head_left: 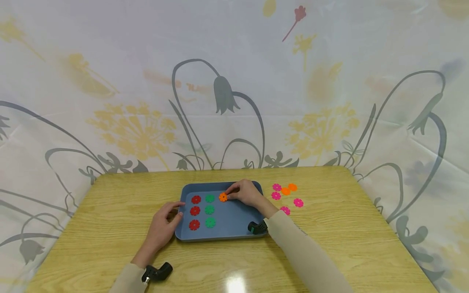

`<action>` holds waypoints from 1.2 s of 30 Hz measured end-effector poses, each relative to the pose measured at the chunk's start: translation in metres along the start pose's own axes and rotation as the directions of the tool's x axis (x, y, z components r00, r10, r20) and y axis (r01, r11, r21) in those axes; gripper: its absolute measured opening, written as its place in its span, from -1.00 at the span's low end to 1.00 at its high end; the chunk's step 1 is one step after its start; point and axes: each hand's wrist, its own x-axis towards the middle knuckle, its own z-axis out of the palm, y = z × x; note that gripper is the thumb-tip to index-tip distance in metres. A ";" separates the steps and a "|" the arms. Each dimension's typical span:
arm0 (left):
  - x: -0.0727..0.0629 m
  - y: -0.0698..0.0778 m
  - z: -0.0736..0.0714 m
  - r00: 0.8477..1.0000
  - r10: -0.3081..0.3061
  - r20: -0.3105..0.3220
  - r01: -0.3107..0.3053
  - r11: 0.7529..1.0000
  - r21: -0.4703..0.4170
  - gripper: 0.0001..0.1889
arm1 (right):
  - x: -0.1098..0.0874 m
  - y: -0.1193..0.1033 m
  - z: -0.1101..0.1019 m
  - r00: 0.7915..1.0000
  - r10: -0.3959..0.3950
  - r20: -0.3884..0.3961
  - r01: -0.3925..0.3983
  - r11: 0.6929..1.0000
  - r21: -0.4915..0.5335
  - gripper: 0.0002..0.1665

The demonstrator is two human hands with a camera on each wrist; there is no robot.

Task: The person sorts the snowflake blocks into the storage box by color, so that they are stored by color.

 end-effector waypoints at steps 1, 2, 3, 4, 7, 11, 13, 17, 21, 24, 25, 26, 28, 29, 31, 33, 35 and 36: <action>0.000 0.000 0.000 1.000 0.000 -0.001 0.000 1.000 0.002 -0.71 | 0.000 0.000 0.000 1.000 -0.001 0.001 0.001 1.000 -0.002 -0.89; 0.000 0.000 0.000 1.000 -0.001 0.000 0.001 1.000 0.001 -0.71 | 0.000 -0.001 0.000 1.000 -0.002 0.002 0.002 1.000 -0.005 -0.89; 0.000 0.000 0.000 1.000 -0.002 0.000 0.002 1.000 0.001 -0.71 | 0.000 -0.001 -0.001 1.000 -0.002 0.003 0.002 1.000 -0.007 -0.89; 0.000 0.001 0.000 1.000 -0.002 0.000 0.002 1.000 0.001 -0.71 | 0.000 -0.001 -0.001 1.000 -0.003 0.005 0.003 1.000 -0.009 -0.89; 0.001 0.001 0.000 1.000 -0.002 -0.001 0.002 1.000 -0.002 -0.71 | -0.001 -0.002 -0.002 1.000 -0.003 0.009 0.003 1.000 -0.007 -0.88; 0.002 0.002 -0.001 1.000 0.004 -0.001 -0.004 1.000 -0.011 -0.71 | -0.002 -0.003 -0.005 1.000 -0.003 0.017 0.003 1.000 0.007 -0.87; 0.002 0.003 -0.001 1.000 0.006 0.001 -0.006 1.000 -0.014 -0.71 | -0.002 -0.003 -0.005 1.000 -0.004 0.021 0.004 1.000 0.016 -0.87; 0.002 0.004 -0.001 1.000 0.008 0.000 -0.008 1.000 -0.019 -0.71 | -0.001 -0.002 -0.006 1.000 -0.002 0.028 0.001 0.999 0.036 -0.85; 0.003 0.004 -0.001 1.000 0.011 0.000 -0.011 1.000 -0.030 -0.71 | -0.001 -0.001 -0.005 1.000 0.000 0.027 -0.002 0.999 0.054 -0.84; 0.003 0.004 -0.001 1.000 0.011 0.002 -0.010 0.999 -0.033 -0.72 | -0.002 -0.002 -0.005 1.000 -0.004 0.025 0.002 0.998 0.062 -0.83; 0.003 0.004 -0.001 1.000 0.011 0.001 -0.011 0.999 -0.032 -0.72 | -0.002 -0.002 -0.005 1.000 -0.003 0.025 0.002 0.998 0.065 -0.83; 0.003 0.004 -0.001 1.000 0.012 0.000 -0.013 0.999 -0.030 -0.72 | -0.002 -0.003 -0.006 1.000 -0.006 0.025 0.004 0.998 0.068 -0.83; 0.003 0.004 -0.001 1.000 0.017 -0.004 -0.017 0.999 -0.027 -0.71 | -0.003 -0.003 -0.006 1.000 -0.009 0.027 0.008 0.997 0.073 -0.82; 0.003 0.004 -0.001 1.000 0.016 -0.005 -0.016 1.000 -0.027 -0.71 | -0.003 -0.003 -0.005 1.000 -0.012 0.027 0.010 0.997 0.077 -0.82; 0.002 0.004 -0.001 1.000 0.012 -0.005 -0.012 1.000 -0.028 -0.71 | -0.003 -0.002 -0.005 1.000 -0.016 0.025 0.014 0.997 0.080 -0.82; 0.002 0.003 -0.001 1.000 0.006 -0.002 -0.006 1.000 -0.027 -0.71 | -0.003 -0.003 -0.005 1.000 -0.019 0.020 0.017 0.996 0.082 -0.82; 0.001 0.002 0.000 1.000 0.002 0.000 -0.002 1.000 -0.025 -0.71 | -0.003 -0.003 -0.005 1.000 -0.020 0.014 0.019 0.996 0.085 -0.82; 0.000 0.001 0.000 1.000 0.000 0.000 0.000 1.000 -0.022 -0.71 | -0.003 -0.004 -0.005 1.000 -0.019 0.011 0.018 0.996 0.087 -0.81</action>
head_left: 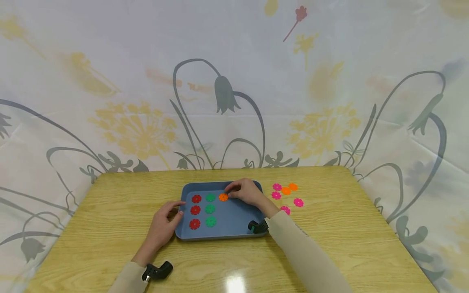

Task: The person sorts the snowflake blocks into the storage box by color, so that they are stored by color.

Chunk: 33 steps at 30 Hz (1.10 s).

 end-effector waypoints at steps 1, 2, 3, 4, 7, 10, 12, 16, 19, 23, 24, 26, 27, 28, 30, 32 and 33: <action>0.000 -0.001 0.000 1.000 0.000 0.000 0.000 1.000 0.002 -0.71 | 0.000 -0.001 0.000 1.000 0.001 -0.002 -0.001 1.000 0.004 -0.81; -0.001 -0.001 0.000 1.000 -0.002 0.000 0.002 1.000 0.006 -0.71 | 0.000 -0.002 -0.001 1.000 0.003 -0.004 -0.003 1.000 0.010 -0.81; -0.001 -0.002 0.000 1.000 -0.004 0.000 0.004 1.000 0.007 -0.71 | 0.000 -0.003 -0.002 1.000 0.005 -0.004 -0.005 1.000 0.009 -0.80; -0.002 -0.002 0.000 1.000 -0.007 0.000 0.007 1.000 0.006 -0.71 | 0.000 -0.004 -0.002 1.000 0.008 -0.005 -0.008 1.000 0.010 -0.80; -0.002 -0.003 0.001 1.000 -0.017 -0.002 0.017 1.000 0.004 -0.71 | -0.001 -0.008 -0.006 1.000 0.006 -0.011 -0.006 1.000 0.010 -0.81; -0.003 -0.003 0.000 1.000 -0.020 -0.006 0.020 1.000 0.001 -0.71 | -0.001 -0.010 -0.012 0.999 -0.015 -0.031 0.014 1.000 -0.006 -0.82; -0.002 -0.003 0.000 1.000 -0.014 -0.008 0.015 1.000 0.007 -0.71 | -0.001 -0.011 -0.016 0.998 -0.030 -0.050 0.029 0.999 -0.017 -0.82; -0.002 -0.003 -0.001 1.000 -0.003 -0.013 0.003 1.000 0.009 -0.71 | -0.002 -0.012 -0.025 0.995 -0.045 -0.093 0.042 0.998 -0.035 -0.81; -0.002 -0.002 -0.002 1.000 0.002 -0.015 -0.002 1.000 0.003 -0.71 | -0.005 -0.009 -0.033 0.991 -0.053 -0.122 0.050 0.998 -0.030 -0.80; -0.002 -0.002 -0.002 1.000 0.008 -0.016 -0.008 1.000 0.006 -0.71 | -0.011 -0.001 -0.045 0.987 -0.046 -0.155 0.046 0.999 0.000 -0.78; -0.002 -0.002 -0.002 1.000 0.008 -0.016 -0.007 1.000 0.006 -0.71 | -0.014 0.001 -0.049 0.986 -0.041 -0.160 0.042 0.999 0.002 -0.77; -0.001 -0.002 -0.002 1.000 0.007 -0.016 -0.007 1.000 0.007 -0.71 | -0.020 0.006 -0.058 0.985 -0.027 -0.173 0.029 1.000 0.008 -0.77; -0.001 -0.002 -0.001 1.000 0.006 -0.014 -0.006 1.000 0.006 -0.71 | -0.023 0.009 -0.062 0.983 -0.022 -0.182 0.023 1.000 0.006 -0.77; -0.001 -0.002 -0.001 1.000 0.003 -0.011 -0.003 1.000 0.005 -0.71 | -0.027 0.012 -0.067 0.981 -0.018 -0.192 0.019 1.000 0.006 -0.77; -0.001 -0.002 0.000 1.000 0.000 -0.006 0.000 1.000 0.001 -0.71 | -0.036 0.020 -0.078 0.978 -0.006 -0.209 0.008 1.000 0.010 -0.76; -0.001 -0.002 0.000 1.000 0.000 -0.004 0.000 1.000 0.001 -0.71 | -0.046 0.030 -0.088 0.973 0.011 -0.231 -0.007 1.000 0.021 -0.75; 0.000 -0.002 0.001 1.000 -0.003 -0.003 0.003 1.000 -0.002 -0.71 | -0.051 0.035 -0.094 0.970 0.032 -0.242 -0.025 0.999 0.032 -0.75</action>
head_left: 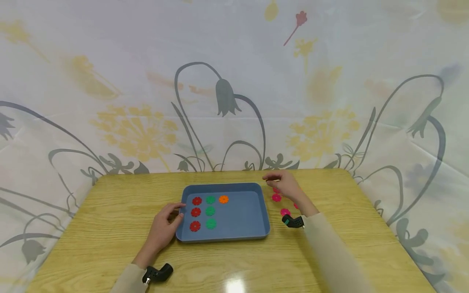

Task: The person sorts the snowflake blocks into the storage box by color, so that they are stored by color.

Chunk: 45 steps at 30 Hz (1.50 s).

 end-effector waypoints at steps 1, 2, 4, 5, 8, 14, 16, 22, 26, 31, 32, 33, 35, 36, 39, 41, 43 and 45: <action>0.000 0.000 0.000 1.000 -0.001 -0.001 0.001 1.000 0.001 -0.71 | -0.004 0.005 -0.006 1.000 0.020 -0.010 -0.020 1.000 0.009 -0.75; 0.000 0.000 0.001 1.000 -0.002 -0.002 0.002 1.000 0.001 -0.71 | -0.007 0.011 -0.013 0.999 0.041 -0.019 -0.041 0.999 0.004 -0.74; 0.000 0.000 0.001 1.000 -0.001 -0.004 0.001 1.000 0.004 -0.71 | -0.014 0.021 -0.025 0.996 0.076 -0.047 -0.077 0.997 -0.012 -0.74; 0.001 0.001 0.001 1.000 0.000 -0.004 0.000 1.000 0.005 -0.71 | -0.018 0.026 -0.030 0.993 0.094 -0.065 -0.096 0.995 -0.027 -0.75; 0.001 0.002 0.001 1.000 0.001 -0.004 -0.001 1.000 0.006 -0.71 | -0.029 0.039 -0.044 0.985 0.140 -0.105 -0.146 0.988 -0.054 -0.75; 0.001 0.003 0.001 1.000 -0.003 0.000 0.003 1.000 0.005 -0.71 | -0.045 0.062 -0.059 0.969 0.203 -0.139 -0.209 0.978 -0.024 -0.69; 0.001 0.002 0.001 1.000 -0.005 0.001 0.005 1.000 0.007 -0.71 | -0.047 0.068 -0.060 0.968 0.206 -0.141 -0.209 0.978 -0.005 -0.67; 0.001 0.001 0.001 1.000 -0.002 -0.001 0.002 1.000 0.009 -0.71 | -0.049 0.074 -0.054 0.964 0.219 -0.150 -0.218 0.976 0.025 -0.64; 0.002 0.000 0.000 1.000 0.001 -0.005 -0.001 1.000 0.015 -0.71 | -0.049 0.071 -0.052 0.956 0.249 -0.155 -0.241 0.968 0.070 -0.62; 0.001 0.000 0.000 1.000 -0.018 0.001 0.017 1.000 0.015 -0.71 | -0.050 0.071 -0.049 0.949 0.274 -0.154 -0.262 0.961 0.094 -0.58; 0.001 0.000 0.000 1.000 -0.020 0.004 0.020 1.000 0.017 -0.71 | -0.050 0.071 -0.049 0.948 0.279 -0.155 -0.267 0.959 0.091 -0.58; 0.001 0.000 0.000 1.000 -0.021 0.004 0.021 1.000 0.019 -0.71 | -0.051 0.072 -0.049 0.948 0.277 -0.155 -0.268 0.960 0.078 -0.58; 0.001 0.000 0.000 1.000 -0.023 0.007 0.022 1.000 0.016 -0.71 | -0.052 0.071 -0.048 0.945 0.282 -0.167 -0.275 0.959 0.062 -0.58; 0.001 0.000 0.000 1.000 -0.022 0.008 0.022 1.000 0.017 -0.71 | -0.052 0.071 -0.048 0.944 0.280 -0.175 -0.276 0.960 0.050 -0.58; 0.002 0.001 0.000 1.000 -0.016 0.005 0.016 1.000 0.016 -0.71 | -0.051 0.070 -0.047 0.947 0.262 -0.187 -0.265 0.964 0.011 -0.58; 0.001 0.002 -0.001 1.000 -0.015 0.002 0.015 1.000 0.012 -0.71 | -0.050 0.069 -0.047 0.946 0.260 -0.192 -0.264 0.964 0.002 -0.59; 0.001 0.002 -0.001 1.000 -0.012 0.000 0.012 1.000 0.014 -0.71 | -0.049 0.069 -0.047 0.946 0.258 -0.194 -0.264 0.964 -0.005 -0.59; 0.001 0.002 -0.001 1.000 -0.009 -0.001 0.009 1.000 0.017 -0.71 | -0.049 0.069 -0.048 0.945 0.258 -0.201 -0.266 0.964 -0.011 -0.60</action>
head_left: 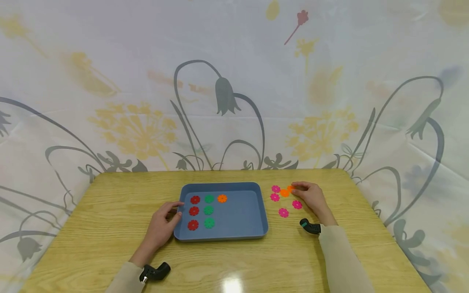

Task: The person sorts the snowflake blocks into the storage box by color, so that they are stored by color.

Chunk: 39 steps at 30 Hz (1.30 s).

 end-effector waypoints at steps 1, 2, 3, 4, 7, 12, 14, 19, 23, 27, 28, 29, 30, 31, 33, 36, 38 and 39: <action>0.000 0.000 0.000 1.000 0.002 0.000 -0.002 1.000 0.001 -0.71 | 0.000 0.000 0.000 1.000 -0.001 -0.002 0.001 1.000 -0.005 -0.60; 0.000 0.000 0.000 1.000 0.003 -0.001 -0.003 1.000 0.001 -0.71 | 0.000 -0.001 0.000 1.000 -0.002 -0.004 0.002 1.000 -0.007 -0.60; 0.000 0.000 0.000 1.000 0.004 -0.001 -0.004 1.000 0.002 -0.71 | 0.000 -0.001 0.000 1.000 -0.004 -0.006 0.004 1.000 -0.010 -0.60; 0.000 0.000 0.000 1.000 0.005 -0.001 -0.005 1.000 0.002 -0.71 | 0.000 -0.002 0.000 1.000 -0.004 -0.005 0.004 1.000 -0.009 -0.60; 0.000 0.001 -0.001 1.000 0.004 0.000 -0.004 1.000 -0.002 -0.71 | -0.001 -0.003 0.000 1.000 -0.002 0.005 0.002 1.000 -0.009 -0.59; 0.000 0.002 -0.001 1.000 -0.005 0.003 0.005 1.000 -0.003 -0.72 | -0.003 -0.002 0.000 1.000 0.005 0.013 -0.005 1.000 -0.003 -0.61; 0.001 0.002 -0.001 1.000 -0.008 0.004 0.008 1.000 -0.004 -0.72 | -0.003 -0.002 0.001 1.000 0.001 0.011 -0.001 1.000 -0.003 -0.64; 0.000 0.001 -0.001 1.000 -0.008 0.004 0.008 1.000 -0.002 -0.72 | -0.002 -0.002 0.002 1.000 -0.005 0.005 0.005 1.000 -0.018 -0.68; 0.000 0.001 0.000 1.000 -0.005 0.003 0.005 1.000 -0.002 -0.71 | -0.001 -0.002 0.002 1.000 -0.011 0.004 0.012 1.000 -0.019 -0.70; 0.000 -0.001 0.000 1.000 -0.003 0.001 0.003 1.000 0.000 -0.72 | 0.000 -0.002 0.002 0.999 -0.041 0.003 0.041 0.999 -0.032 -0.72; 0.000 -0.001 0.000 1.000 -0.002 0.000 0.002 1.000 0.000 -0.72 | 0.000 -0.002 0.002 0.999 -0.048 0.006 0.048 0.998 -0.039 -0.72; 0.000 -0.001 0.000 1.000 -0.002 0.000 0.002 1.000 -0.001 -0.72 | 0.000 -0.002 0.003 0.999 -0.052 0.005 0.053 0.998 -0.045 -0.73; 0.000 -0.001 0.000 1.000 -0.001 -0.001 0.001 1.000 0.000 -0.72 | 0.000 -0.002 0.003 0.998 -0.055 0.004 0.055 0.997 -0.052 -0.74; 0.000 0.000 0.000 1.000 -0.003 -0.001 0.003 1.000 -0.005 -0.72 | 0.000 -0.001 0.003 0.998 -0.055 0.004 0.055 0.997 -0.056 -0.74; 0.000 0.000 0.000 1.000 0.000 -0.002 0.000 1.000 -0.005 -0.72 | 0.000 -0.001 0.004 0.998 -0.061 0.003 0.061 0.996 -0.063 -0.75; 0.000 0.000 0.000 1.000 0.002 -0.003 -0.002 1.000 -0.006 -0.72 | 0.000 -0.002 0.005 0.997 -0.076 0.008 0.076 0.996 -0.053 -0.75; 0.000 0.000 0.000 1.000 0.003 -0.002 -0.003 1.000 -0.005 -0.72 | -0.001 -0.003 0.006 0.996 -0.088 0.012 0.088 0.995 -0.044 -0.74; 0.000 0.000 0.000 1.000 0.002 -0.002 -0.002 1.000 -0.006 -0.72 | -0.001 -0.003 0.006 0.996 -0.092 0.016 0.093 0.995 -0.042 -0.74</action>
